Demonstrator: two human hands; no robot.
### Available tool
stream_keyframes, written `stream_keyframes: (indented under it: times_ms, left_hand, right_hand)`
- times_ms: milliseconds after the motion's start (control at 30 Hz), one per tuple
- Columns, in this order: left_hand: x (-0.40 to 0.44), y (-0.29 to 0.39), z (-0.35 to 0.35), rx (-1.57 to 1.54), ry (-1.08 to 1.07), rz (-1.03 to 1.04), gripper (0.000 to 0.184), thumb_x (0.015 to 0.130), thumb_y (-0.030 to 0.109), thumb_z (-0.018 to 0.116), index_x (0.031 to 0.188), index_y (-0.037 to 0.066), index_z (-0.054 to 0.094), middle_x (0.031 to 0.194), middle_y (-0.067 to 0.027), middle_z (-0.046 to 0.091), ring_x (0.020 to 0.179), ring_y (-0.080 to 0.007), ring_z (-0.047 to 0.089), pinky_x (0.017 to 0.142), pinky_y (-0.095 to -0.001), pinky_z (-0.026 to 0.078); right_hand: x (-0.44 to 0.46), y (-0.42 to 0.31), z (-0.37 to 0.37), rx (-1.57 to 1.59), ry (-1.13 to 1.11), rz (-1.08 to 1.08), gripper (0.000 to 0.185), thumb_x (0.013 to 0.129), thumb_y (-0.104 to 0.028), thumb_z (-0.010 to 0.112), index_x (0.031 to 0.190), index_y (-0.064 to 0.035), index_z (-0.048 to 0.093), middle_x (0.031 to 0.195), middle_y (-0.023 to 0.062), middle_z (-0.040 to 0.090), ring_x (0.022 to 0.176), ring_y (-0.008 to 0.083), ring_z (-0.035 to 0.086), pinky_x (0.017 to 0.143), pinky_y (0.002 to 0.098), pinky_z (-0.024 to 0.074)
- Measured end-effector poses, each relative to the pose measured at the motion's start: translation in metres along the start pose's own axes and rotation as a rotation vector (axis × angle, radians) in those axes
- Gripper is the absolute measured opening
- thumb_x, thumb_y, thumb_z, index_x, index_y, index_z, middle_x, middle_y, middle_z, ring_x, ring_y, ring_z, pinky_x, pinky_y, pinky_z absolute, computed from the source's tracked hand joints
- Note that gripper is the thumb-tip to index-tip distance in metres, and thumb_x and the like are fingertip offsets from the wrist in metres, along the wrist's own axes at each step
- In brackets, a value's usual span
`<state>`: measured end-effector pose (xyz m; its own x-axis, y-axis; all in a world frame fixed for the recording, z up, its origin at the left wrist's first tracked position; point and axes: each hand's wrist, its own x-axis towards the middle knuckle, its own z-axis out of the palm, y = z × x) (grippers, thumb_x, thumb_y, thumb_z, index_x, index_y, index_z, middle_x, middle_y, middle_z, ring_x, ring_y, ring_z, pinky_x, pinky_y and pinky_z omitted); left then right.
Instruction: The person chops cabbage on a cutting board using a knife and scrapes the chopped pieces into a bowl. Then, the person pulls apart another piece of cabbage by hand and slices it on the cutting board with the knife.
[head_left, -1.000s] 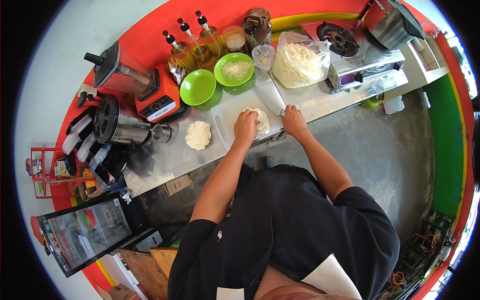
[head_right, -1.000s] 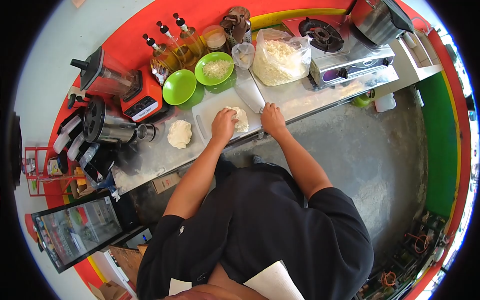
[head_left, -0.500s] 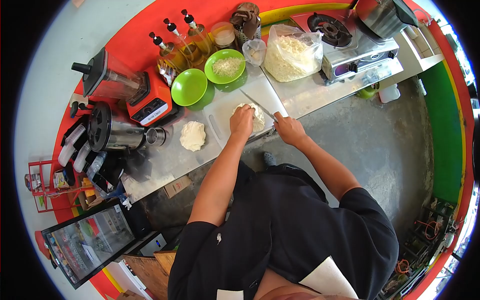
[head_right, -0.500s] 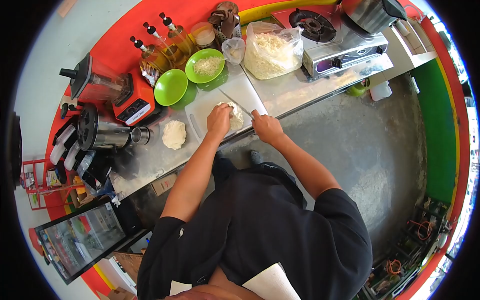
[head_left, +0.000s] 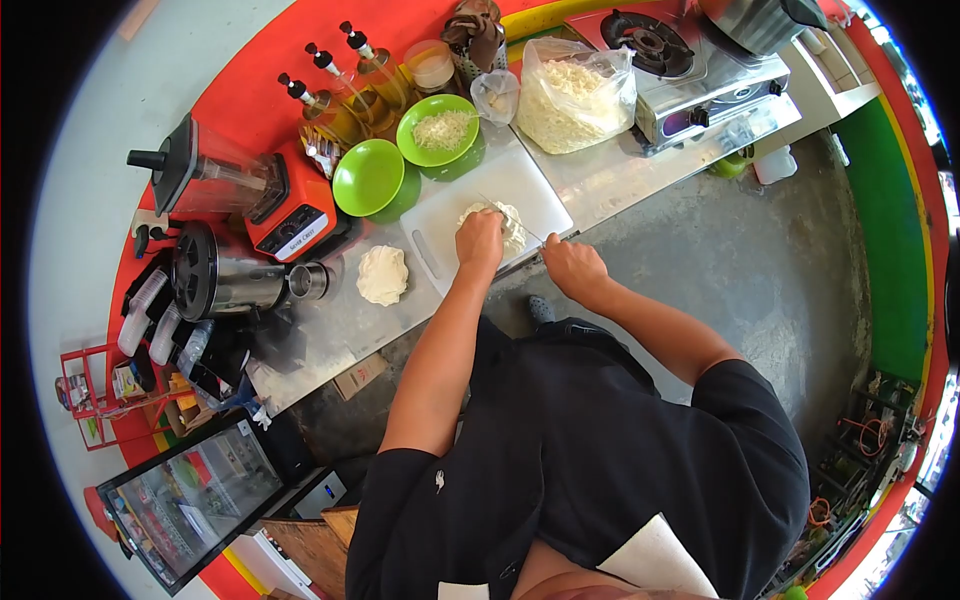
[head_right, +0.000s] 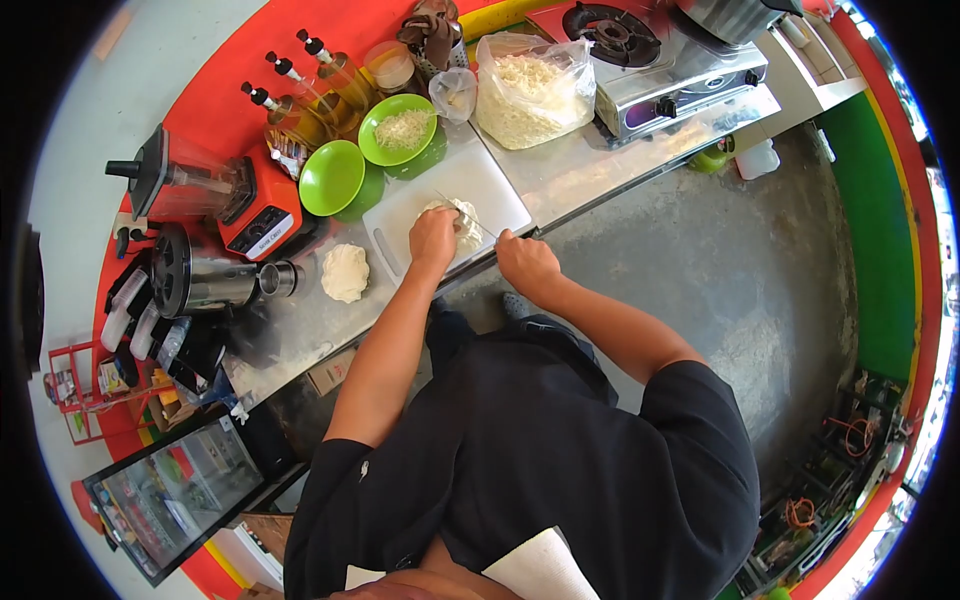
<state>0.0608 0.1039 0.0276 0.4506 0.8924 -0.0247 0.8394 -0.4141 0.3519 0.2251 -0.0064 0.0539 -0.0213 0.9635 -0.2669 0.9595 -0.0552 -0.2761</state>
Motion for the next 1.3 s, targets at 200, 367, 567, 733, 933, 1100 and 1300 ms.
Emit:
stream_keyframes:
  times_ms: [200,367,567,733,933,1100,1300]
  left_hand:
    - [-0.006,-0.003,0.002,-0.052,0.017,0.018,0.007,0.082,0.008,0.067,0.086,0.007,0.073,0.096,-0.0112,0.072,0.096,-0.0346,0.068,0.078,-0.0462,0.055]
    - [-0.011,-0.004,0.01,-0.042,0.104,0.081,0.014,0.086,0.009,0.065,0.096,0.009,0.074,0.102,-0.0089,0.072,0.1,-0.0324,0.067,0.081,-0.0443,0.056]
    - [-0.009,-0.004,0.003,-0.091,0.049,-0.009,0.016,0.087,0.014,0.069,0.101,0.008,0.073,0.104,-0.0093,0.072,0.099,-0.0329,0.068,0.082,-0.0444,0.056]
    - [-0.009,-0.004,0.0,-0.143,0.123,-0.046,0.015,0.084,0.015,0.072,0.098,0.008,0.073,0.099,-0.011,0.071,0.095,-0.0346,0.068,0.079,-0.0459,0.055]
    - [-0.007,-0.005,0.01,-0.153,0.136,-0.05,0.007,0.082,0.014,0.073,0.085,0.008,0.074,0.093,-0.0114,0.07,0.088,-0.0353,0.068,0.075,-0.0465,0.055]
    - [-0.01,-0.006,0.015,-0.078,0.128,-0.022,0.012,0.087,0.01,0.062,0.083,0.007,0.072,0.093,-0.01,0.069,0.091,-0.032,0.068,0.077,-0.044,0.055]
    - [-0.01,-0.007,0.016,-0.018,0.087,-0.002,0.013,0.088,0.009,0.06,0.085,0.007,0.073,0.095,-0.0093,0.07,0.093,-0.0299,0.069,0.079,-0.042,0.057]
  right_hand:
    - [0.015,-0.001,0.017,0.01,-0.01,0.029,0.03,0.105,-0.029,0.049,0.099,-0.0004,0.052,0.077,0.0205,0.072,0.075,0.0364,0.074,0.066,0.0469,0.0599]
    - [0.025,0.0,0.036,0.07,0.004,0.03,0.032,0.106,-0.032,0.048,0.1,-0.0001,0.049,0.077,0.0218,0.071,0.075,0.0389,0.073,0.065,0.0485,0.0589]
    - [0.046,-0.001,0.027,0.065,0.05,-0.018,0.033,0.105,-0.032,0.048,0.099,-0.0001,0.05,0.076,0.0216,0.071,0.074,0.0393,0.073,0.065,0.0478,0.0588]
    - [0.038,-0.008,0.007,0.039,0.073,-0.04,0.034,0.105,-0.032,0.049,0.095,0.0001,0.054,0.075,0.0212,0.07,0.072,0.0396,0.072,0.064,0.0479,0.0583]
    - [0.015,-0.01,0.012,0.041,0.044,-0.043,0.032,0.105,-0.031,0.049,0.098,0.0003,0.051,0.074,0.0216,0.07,0.071,0.0389,0.072,0.062,0.0486,0.058]
    - [0.012,-0.013,0.023,0.049,0.025,0.009,0.026,0.104,-0.027,0.05,0.097,-0.0016,0.051,0.075,0.0199,0.072,0.07,0.0361,0.074,0.063,0.0452,0.0598]
    - [0.023,-0.013,0.04,0.013,0.001,0.024,0.028,0.105,-0.028,0.048,0.1,-0.0008,0.049,0.076,0.0208,0.071,0.073,0.0386,0.073,0.064,0.0481,0.0591]
